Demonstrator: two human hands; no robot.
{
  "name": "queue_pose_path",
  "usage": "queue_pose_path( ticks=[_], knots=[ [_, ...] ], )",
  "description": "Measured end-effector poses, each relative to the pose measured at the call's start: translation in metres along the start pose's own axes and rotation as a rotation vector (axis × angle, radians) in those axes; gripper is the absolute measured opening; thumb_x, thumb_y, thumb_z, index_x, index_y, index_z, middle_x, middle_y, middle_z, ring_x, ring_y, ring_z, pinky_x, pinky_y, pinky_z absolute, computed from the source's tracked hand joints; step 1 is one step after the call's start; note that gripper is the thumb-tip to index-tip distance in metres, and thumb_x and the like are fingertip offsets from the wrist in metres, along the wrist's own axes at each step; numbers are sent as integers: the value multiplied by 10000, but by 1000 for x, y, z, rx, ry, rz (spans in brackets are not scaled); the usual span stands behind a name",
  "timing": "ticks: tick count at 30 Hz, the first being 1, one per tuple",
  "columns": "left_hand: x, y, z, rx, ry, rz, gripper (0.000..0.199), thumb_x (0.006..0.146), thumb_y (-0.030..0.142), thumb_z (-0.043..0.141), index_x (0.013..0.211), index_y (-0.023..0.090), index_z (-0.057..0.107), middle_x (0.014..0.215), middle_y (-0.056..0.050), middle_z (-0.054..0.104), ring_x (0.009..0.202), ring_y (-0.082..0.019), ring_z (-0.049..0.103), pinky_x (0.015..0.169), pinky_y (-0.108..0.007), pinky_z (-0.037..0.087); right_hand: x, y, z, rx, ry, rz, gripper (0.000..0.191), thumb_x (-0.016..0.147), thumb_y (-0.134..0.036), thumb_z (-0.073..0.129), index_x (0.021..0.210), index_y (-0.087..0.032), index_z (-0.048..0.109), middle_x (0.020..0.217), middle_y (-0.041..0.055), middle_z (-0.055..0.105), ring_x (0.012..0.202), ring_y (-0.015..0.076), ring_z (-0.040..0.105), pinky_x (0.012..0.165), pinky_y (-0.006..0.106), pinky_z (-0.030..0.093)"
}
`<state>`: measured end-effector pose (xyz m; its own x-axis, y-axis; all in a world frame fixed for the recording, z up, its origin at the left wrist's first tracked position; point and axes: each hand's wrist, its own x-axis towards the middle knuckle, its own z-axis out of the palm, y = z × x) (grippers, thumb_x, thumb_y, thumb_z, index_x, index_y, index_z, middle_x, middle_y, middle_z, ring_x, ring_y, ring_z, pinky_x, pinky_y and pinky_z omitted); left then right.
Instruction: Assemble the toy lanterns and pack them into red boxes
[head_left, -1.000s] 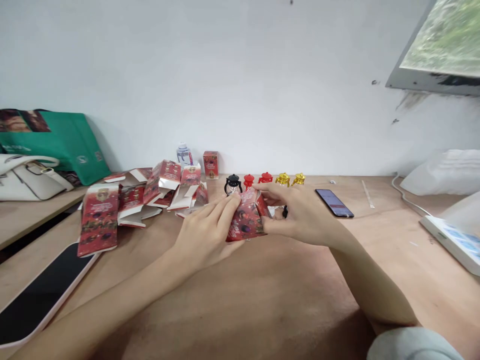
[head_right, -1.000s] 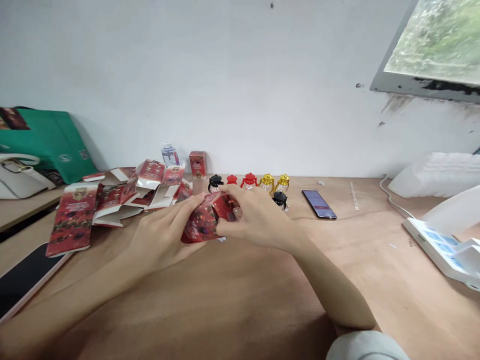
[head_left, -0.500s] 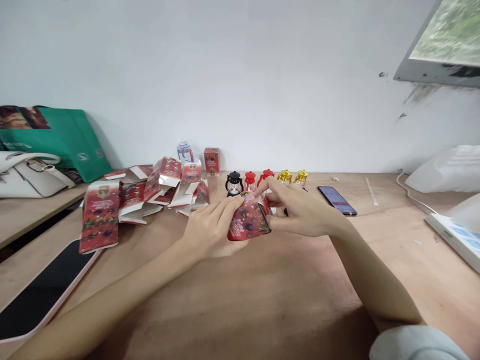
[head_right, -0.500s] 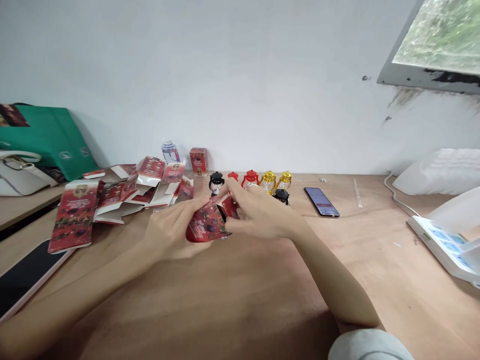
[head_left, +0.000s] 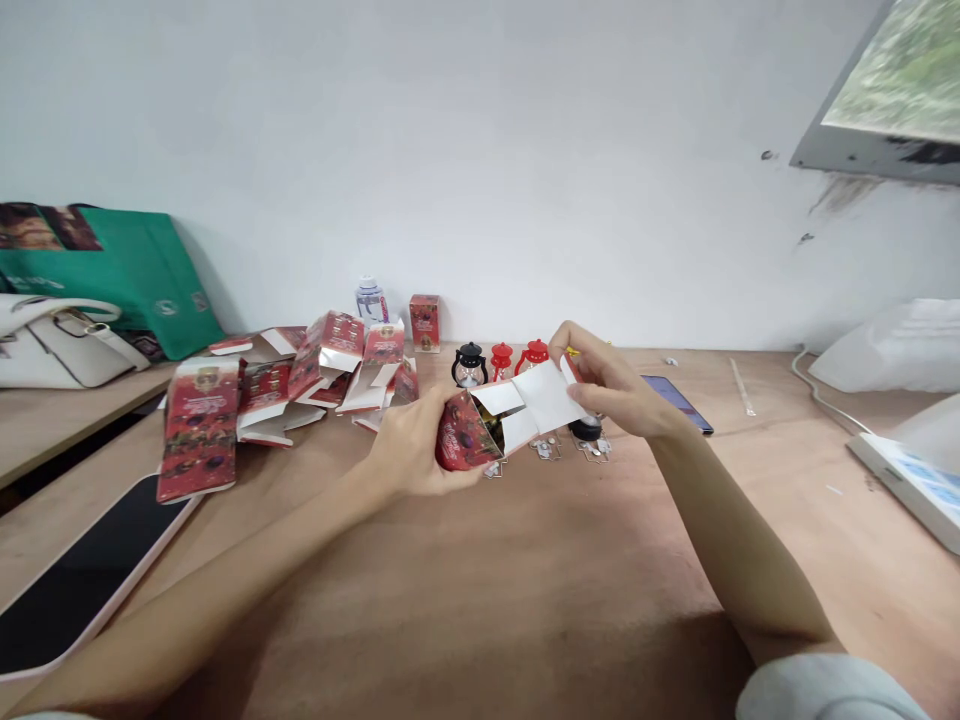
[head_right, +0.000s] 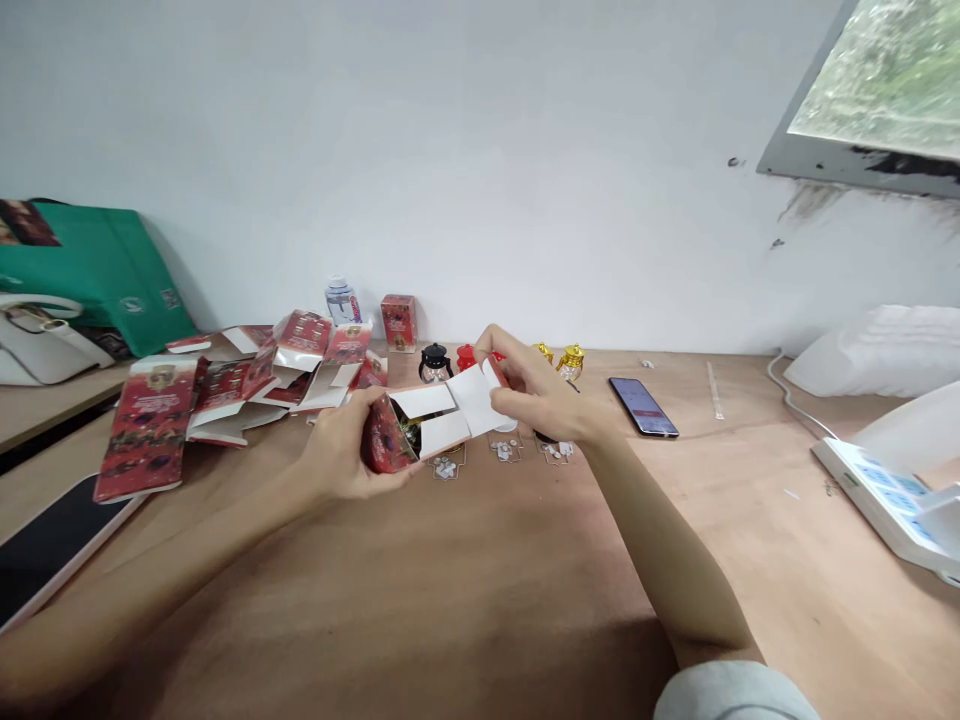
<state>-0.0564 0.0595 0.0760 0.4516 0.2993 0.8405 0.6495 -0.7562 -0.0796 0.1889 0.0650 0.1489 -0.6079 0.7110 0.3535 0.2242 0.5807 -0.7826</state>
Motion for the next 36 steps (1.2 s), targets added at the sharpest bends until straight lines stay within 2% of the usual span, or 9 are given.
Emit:
queue_pose_path(
  ticks=[4,7,10,13,18,23,30,33,36],
  knots=[
    [-3,-6,5,-33,18,-30,596,748,499,661,1184,168,426,958,-100,714,795,-238,733,651,-300,584,-3,-4,-3,-196,80,-75,286,735,-88,430,969,-248,464,727,-42,481,547,104,412,488,243,339],
    [-5,-8,8,-67,36,-92,596,740,479,691,1192,195,424,999,-86,709,809,-226,730,661,-295,585,-4,-8,2,-546,205,-227,399,777,-16,401,1075,-249,527,1089,52,614,861,180,581,655,312,465],
    [-4,-8,9,-104,36,-142,596,721,441,715,1197,234,423,1007,-51,705,799,-210,725,659,-289,582,-3,-7,10,-950,325,-359,465,788,59,381,1074,-243,589,1341,93,529,1231,282,459,861,430,471],
    [-3,-7,7,-117,19,-219,605,688,421,752,1162,233,427,961,-26,695,780,-201,717,646,-277,574,-3,-8,20,-1155,283,-431,363,809,22,437,1020,-210,619,1258,106,592,1271,327,412,978,521,413],
    [0,-3,3,-98,1,-282,533,708,423,759,1079,220,433,873,3,661,712,-182,687,592,-267,547,-6,-19,27,-1088,170,-488,128,880,-247,536,977,-199,604,1173,78,646,1309,321,414,1128,545,298],
    [5,3,0,-109,35,-460,513,662,468,780,938,215,429,794,20,607,660,-170,631,541,-270,497,-4,-20,26,-1074,328,-426,201,919,-316,542,727,-256,547,969,14,702,1243,287,503,1177,569,117],
    [10,8,-3,-81,68,-549,495,651,425,782,894,215,405,779,29,585,637,-154,608,536,-259,480,-2,-11,38,-1103,354,-565,294,954,-250,474,671,-247,552,734,5,694,1085,258,600,1045,519,258],
    [7,6,0,-44,56,-511,529,641,419,801,969,213,441,816,13,631,678,-182,650,558,-276,508,-2,-15,38,-1037,407,-461,295,950,-229,478,676,-233,587,635,21,679,1143,281,569,1037,517,261],
    [3,5,1,-16,74,-413,544,669,382,792,1067,213,462,892,-17,676,745,-211,694,593,-293,544,-2,-22,36,-912,291,-250,202,952,-236,503,843,-232,673,853,27,754,1219,293,494,1059,530,243]
  ],
)
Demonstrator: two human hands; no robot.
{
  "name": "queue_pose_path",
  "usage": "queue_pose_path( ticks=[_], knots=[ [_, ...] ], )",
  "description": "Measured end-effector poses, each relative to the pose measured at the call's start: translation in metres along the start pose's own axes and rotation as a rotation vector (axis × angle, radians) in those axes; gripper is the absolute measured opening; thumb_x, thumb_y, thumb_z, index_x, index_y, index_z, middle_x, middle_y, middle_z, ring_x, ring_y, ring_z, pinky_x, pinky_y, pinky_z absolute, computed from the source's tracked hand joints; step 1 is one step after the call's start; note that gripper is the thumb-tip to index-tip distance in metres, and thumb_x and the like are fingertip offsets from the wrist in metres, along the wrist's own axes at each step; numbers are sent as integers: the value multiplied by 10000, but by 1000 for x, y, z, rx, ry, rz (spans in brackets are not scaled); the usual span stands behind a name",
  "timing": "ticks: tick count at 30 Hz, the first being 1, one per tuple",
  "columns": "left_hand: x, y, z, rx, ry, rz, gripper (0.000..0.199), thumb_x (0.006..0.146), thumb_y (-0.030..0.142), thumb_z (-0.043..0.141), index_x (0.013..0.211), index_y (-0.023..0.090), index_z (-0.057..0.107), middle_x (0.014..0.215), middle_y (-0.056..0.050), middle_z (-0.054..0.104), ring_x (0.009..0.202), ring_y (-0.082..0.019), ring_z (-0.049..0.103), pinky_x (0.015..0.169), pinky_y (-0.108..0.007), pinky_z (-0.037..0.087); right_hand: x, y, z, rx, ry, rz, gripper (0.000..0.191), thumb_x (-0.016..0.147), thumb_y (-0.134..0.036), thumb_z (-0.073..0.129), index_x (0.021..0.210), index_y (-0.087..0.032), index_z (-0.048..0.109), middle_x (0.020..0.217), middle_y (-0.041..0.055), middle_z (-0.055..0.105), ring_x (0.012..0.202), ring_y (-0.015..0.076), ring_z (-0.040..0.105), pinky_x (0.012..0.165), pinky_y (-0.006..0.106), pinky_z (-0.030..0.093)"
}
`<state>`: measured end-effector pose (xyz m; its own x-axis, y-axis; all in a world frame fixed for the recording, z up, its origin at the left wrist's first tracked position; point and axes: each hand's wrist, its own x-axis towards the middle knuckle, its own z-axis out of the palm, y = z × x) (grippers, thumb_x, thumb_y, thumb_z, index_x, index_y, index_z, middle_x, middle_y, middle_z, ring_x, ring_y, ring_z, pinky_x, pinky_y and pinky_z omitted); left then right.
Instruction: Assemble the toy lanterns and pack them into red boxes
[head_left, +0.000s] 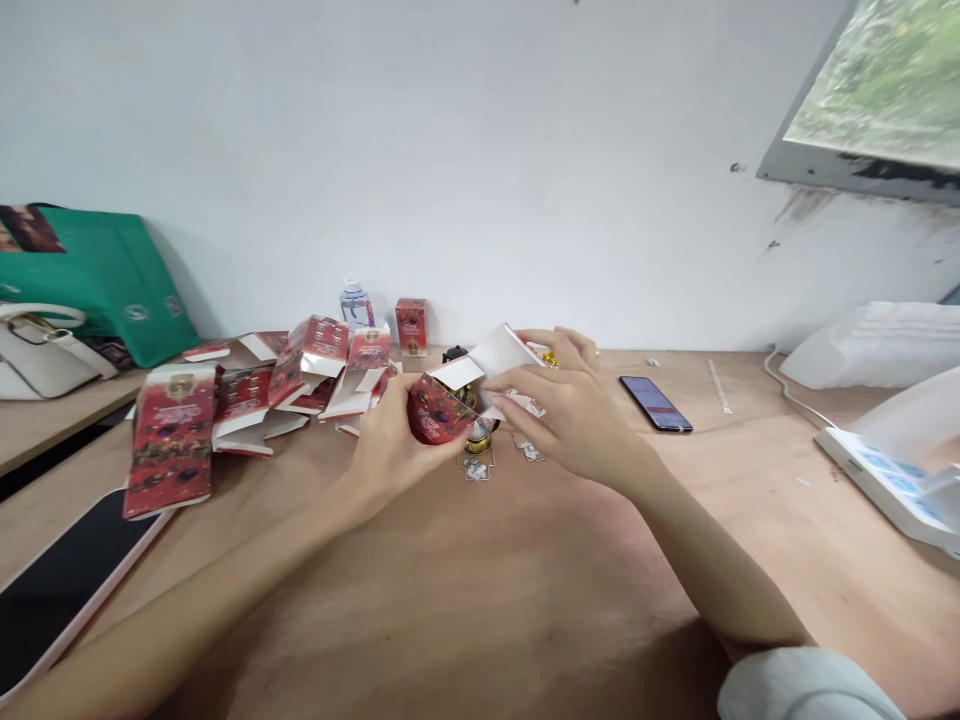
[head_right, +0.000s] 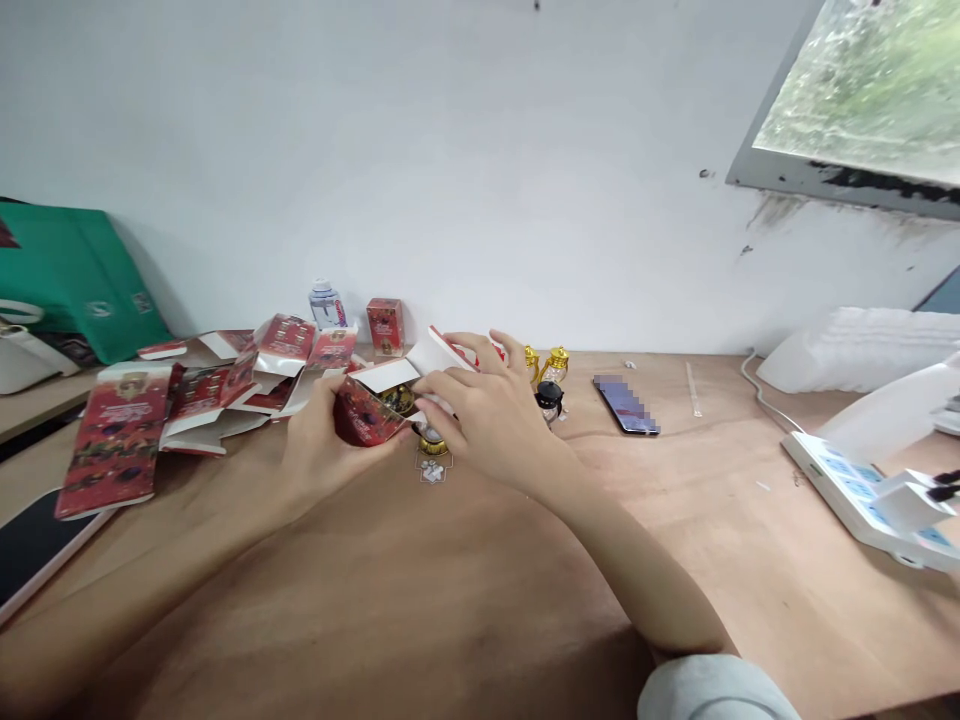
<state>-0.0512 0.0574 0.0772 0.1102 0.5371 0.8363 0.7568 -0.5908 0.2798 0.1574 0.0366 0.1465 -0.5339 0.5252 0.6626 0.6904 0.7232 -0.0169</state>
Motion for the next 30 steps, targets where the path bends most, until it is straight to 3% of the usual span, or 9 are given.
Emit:
queue_pose_path(
  ticks=[2,4,9,12,16,24,30],
  knots=[
    [-2,-1,-1,33,11,73,555,704,362,770,1140,214,462,983,-49,697,811,-235,715,634,-312,570,2,-2,-2,96,-142,87,189,957,-248,506,932,-240,693,986,22,756,1167,282,496,1053,528,257],
    [-3,0,-3,99,5,157,580,744,356,744,1216,202,445,1091,-98,695,904,-274,720,690,-342,590,3,-2,-1,182,-213,175,195,953,-285,521,895,-245,703,978,12,756,1055,264,519,1031,520,283],
    [-4,2,-7,241,93,386,626,817,393,702,1318,178,395,1158,-169,691,1006,-319,709,762,-389,606,4,-1,17,430,-98,353,189,849,-231,627,670,-238,688,815,-43,751,892,217,554,1063,497,262],
    [-6,-1,-7,225,113,373,668,812,406,713,1353,200,381,1176,-167,688,1023,-327,704,765,-411,610,3,1,31,543,23,426,180,795,-224,668,618,-247,692,749,-35,745,894,227,570,1069,496,270],
    [-10,-5,-5,190,117,385,695,801,397,724,1365,169,386,1156,-197,689,1029,-343,699,774,-418,607,2,0,42,577,135,480,119,754,-238,698,639,-259,719,782,-1,747,1124,277,502,1028,486,329],
    [-17,-7,8,205,-6,145,612,766,400,720,1256,192,418,1154,-139,681,980,-311,715,694,-363,603,2,-1,49,457,49,506,115,821,-203,628,732,-227,698,875,42,727,1175,295,445,974,501,358],
    [-15,-12,10,162,-59,184,583,752,403,714,1213,191,428,1167,-135,671,951,-306,717,725,-391,607,2,4,35,303,202,480,104,873,-234,572,784,-217,623,920,68,713,1155,318,455,958,525,349]
  ],
)
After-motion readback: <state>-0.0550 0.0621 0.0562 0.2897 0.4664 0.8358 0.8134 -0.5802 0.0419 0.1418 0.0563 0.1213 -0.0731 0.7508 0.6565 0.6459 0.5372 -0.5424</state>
